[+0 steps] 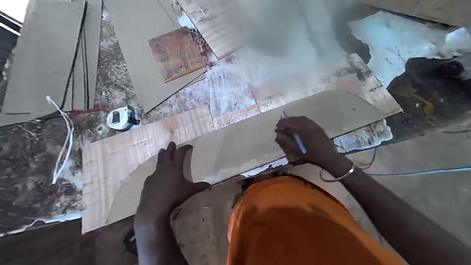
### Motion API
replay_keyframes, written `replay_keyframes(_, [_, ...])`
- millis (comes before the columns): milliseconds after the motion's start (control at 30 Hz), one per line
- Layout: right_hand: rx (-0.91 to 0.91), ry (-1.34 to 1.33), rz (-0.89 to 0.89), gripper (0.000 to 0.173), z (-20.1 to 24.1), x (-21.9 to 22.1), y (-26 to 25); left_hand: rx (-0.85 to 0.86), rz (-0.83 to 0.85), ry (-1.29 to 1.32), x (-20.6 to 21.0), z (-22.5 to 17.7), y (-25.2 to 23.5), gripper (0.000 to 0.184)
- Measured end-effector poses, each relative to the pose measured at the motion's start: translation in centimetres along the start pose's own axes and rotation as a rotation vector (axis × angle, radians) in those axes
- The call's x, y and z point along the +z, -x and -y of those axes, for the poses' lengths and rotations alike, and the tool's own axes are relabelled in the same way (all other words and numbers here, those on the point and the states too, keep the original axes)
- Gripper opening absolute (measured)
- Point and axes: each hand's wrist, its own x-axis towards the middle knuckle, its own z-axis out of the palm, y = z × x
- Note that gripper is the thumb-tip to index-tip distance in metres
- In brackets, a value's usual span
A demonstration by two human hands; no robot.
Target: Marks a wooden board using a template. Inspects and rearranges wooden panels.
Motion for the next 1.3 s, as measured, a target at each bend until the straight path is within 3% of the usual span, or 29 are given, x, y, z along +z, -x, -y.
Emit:
replay_keyframes(200, [-0.021, 0.156, 0.162, 0.05, -4.7, -4.9, -1.3, -0.097, -0.032, -0.075, 1.4, -1.9, 0.2, 0.143])
replay_keyframes(367, [0.048, 0.187, 0.083, 0.064, -8.5, -4.9, -3.2, -0.13, -0.045, -0.036, 1.2, -2.4, 0.1, 0.146])
replay_keyframes(467, [-0.003, 0.123, 0.077, 0.071, -9.9, -4.2, -4.9, -0.106, -0.061, -0.063, 1.2, -2.4, -0.4, 0.148])
replay_keyframes(767, [-0.163, 0.167, 0.038, 0.053, -10.2, -1.6, -4.7, 0.226, -0.219, 0.116, 4.2, 2.3, -1.2, 0.157])
replay_keyframes(967, [-0.191, 0.199, -0.002, 0.046, -10.8, -1.1, -4.7, 0.17, -0.068, 0.104, 2.6, 1.8, -1.5, 0.159])
replay_keyframes(1100, [-0.204, 0.19, -0.002, 0.047, -10.9, -1.2, -4.4, 0.2, -0.143, 0.097, 3.6, 2.0, -1.5, 0.157])
replay_keyframes(1300, [-0.2, 0.176, 0.001, 0.049, -10.5, -1.4, -4.4, 0.103, 0.0, 0.081, 3.0, 1.7, -1.2, 0.156])
